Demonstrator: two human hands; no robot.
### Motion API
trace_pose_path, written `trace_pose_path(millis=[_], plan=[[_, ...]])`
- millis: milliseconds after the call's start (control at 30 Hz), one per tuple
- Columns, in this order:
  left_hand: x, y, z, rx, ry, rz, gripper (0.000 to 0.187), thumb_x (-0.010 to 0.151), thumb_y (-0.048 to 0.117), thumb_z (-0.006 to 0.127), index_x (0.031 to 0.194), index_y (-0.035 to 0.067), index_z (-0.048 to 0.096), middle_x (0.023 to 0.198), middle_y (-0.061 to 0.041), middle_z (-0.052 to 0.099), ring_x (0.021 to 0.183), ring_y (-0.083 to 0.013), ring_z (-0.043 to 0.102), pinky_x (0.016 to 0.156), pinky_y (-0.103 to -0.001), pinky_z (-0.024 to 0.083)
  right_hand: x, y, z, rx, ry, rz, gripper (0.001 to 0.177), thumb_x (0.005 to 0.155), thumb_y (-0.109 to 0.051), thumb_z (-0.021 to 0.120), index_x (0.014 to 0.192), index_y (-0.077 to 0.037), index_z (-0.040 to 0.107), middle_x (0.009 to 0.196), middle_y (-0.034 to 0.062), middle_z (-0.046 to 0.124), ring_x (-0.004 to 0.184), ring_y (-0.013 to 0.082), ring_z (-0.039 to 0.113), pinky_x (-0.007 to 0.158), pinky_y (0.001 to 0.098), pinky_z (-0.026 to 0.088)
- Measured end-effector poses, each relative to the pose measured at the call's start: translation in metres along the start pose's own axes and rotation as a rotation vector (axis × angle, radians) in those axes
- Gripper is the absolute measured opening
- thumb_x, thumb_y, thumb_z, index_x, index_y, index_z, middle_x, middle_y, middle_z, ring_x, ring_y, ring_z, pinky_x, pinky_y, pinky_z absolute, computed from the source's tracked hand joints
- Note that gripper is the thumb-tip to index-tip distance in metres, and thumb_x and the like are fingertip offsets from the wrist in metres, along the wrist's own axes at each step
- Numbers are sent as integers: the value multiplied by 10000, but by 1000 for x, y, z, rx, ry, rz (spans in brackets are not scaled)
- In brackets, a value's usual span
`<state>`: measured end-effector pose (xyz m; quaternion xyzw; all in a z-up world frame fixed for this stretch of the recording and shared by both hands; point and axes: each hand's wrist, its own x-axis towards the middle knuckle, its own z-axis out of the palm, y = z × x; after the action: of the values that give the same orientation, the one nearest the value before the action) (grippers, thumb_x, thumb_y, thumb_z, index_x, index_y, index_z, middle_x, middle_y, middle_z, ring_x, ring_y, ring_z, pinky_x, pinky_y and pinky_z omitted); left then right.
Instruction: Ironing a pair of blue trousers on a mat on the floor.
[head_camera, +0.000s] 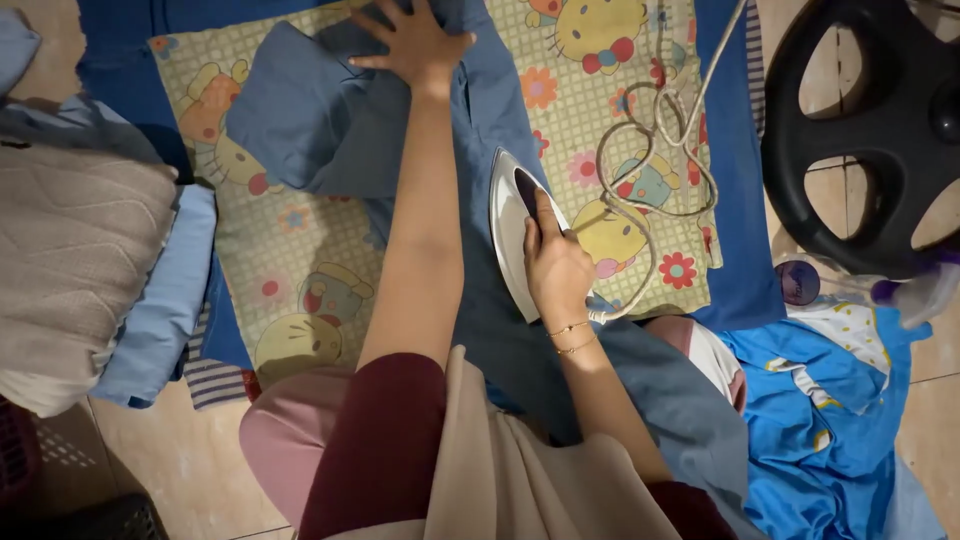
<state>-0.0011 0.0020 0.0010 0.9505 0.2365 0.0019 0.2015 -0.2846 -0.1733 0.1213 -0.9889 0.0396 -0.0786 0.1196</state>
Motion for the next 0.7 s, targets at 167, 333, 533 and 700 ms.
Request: trace_pose_path(millis=[167,333,533,700], plan=[[27,-21,70,41,247,243,758,800,542,835,1460,427,482,1595,-70,319,1471,-526,150,1012,-959,148,26,-11,11,-21,-4,20,400,1016,-357,641,1399,-245,665,661,162,672,546,352,660,522,463,540],[37,-28,76,59,271,355,603,833,490,828,1376,386,587,1503,-23,464,1405,-470,329,1011,-912,211,60,-21,30,-41,39,7,406,1018,-364,627,1409,-255,646,686,182,691,563,366,675,525,475,545],[45,-33,90,68,209,371,448,909,459,759,1317,325,630,1372,-33,608,1353,-401,438,1029,-895,226,81,-26,42,-43,13,34,433,1022,-359,619,1432,-220,611,699,210,701,613,392,694,557,493,558],[61,-38,106,-56,251,293,698,904,659,755,1421,242,543,1407,-80,585,1377,-416,426,1035,-904,210,74,-23,39,-22,-3,37,426,1024,-361,615,1426,-220,618,694,210,699,590,389,686,561,499,557]])
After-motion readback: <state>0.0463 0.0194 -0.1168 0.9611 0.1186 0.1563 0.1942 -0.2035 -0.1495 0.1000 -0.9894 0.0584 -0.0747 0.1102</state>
